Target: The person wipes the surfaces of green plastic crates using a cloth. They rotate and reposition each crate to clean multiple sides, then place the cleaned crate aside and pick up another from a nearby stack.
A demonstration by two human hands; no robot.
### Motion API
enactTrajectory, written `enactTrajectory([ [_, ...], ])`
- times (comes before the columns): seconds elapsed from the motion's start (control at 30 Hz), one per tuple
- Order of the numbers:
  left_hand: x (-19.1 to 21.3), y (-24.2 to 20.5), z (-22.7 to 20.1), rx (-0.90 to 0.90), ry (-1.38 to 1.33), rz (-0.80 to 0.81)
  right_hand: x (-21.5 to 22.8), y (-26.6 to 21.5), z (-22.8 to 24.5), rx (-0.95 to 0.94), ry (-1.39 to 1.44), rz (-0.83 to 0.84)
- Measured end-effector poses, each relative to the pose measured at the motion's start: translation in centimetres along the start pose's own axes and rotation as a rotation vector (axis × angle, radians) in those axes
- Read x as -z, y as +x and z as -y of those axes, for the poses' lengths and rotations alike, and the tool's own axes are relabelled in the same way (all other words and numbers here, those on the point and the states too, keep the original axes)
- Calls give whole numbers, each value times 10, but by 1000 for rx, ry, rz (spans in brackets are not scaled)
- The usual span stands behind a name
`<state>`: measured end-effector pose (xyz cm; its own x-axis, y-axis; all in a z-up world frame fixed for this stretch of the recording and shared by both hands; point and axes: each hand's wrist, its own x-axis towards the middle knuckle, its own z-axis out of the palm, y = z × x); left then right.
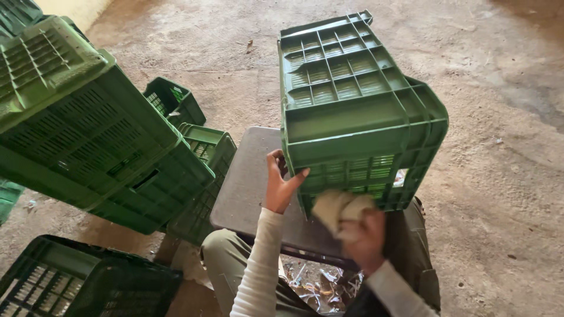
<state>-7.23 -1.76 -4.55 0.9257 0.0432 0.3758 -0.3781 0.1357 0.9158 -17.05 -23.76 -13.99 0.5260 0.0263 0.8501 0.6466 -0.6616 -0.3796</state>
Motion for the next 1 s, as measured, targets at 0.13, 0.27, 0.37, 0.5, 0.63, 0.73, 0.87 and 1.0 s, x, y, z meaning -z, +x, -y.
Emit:
enactTrajectory([
  [0.13, 2, -2, 0, -39, 132, -5, 24, 94, -11, 64, 336, -302],
  [0.27, -3, -1, 0, -32, 16, 40, 29, 165, 4, 128, -6, -516],
  [0.37, -8, -5, 10, -87, -30, 55, 6, 168, 34, 18, 64, -333],
  [0.5, -7, 8, 26, -27, 20, -19, -34, 128, 57, 7, -64, -167],
  [0.63, 5, 17, 31, -28, -109, 47, -55, 61, 50, -23, 0, -53],
  [0.73, 13, 10, 28, -80, -9, 28, -63, 19, 33, 15, 16, 85],
  [0.87, 15, -1, 27, -56, -15, 14, -61, -25, 17, -23, 98, 262],
  [1.0, 18, 2, 32, -34, 21, -3, -46, -22, 5, 49, 12, 260],
])
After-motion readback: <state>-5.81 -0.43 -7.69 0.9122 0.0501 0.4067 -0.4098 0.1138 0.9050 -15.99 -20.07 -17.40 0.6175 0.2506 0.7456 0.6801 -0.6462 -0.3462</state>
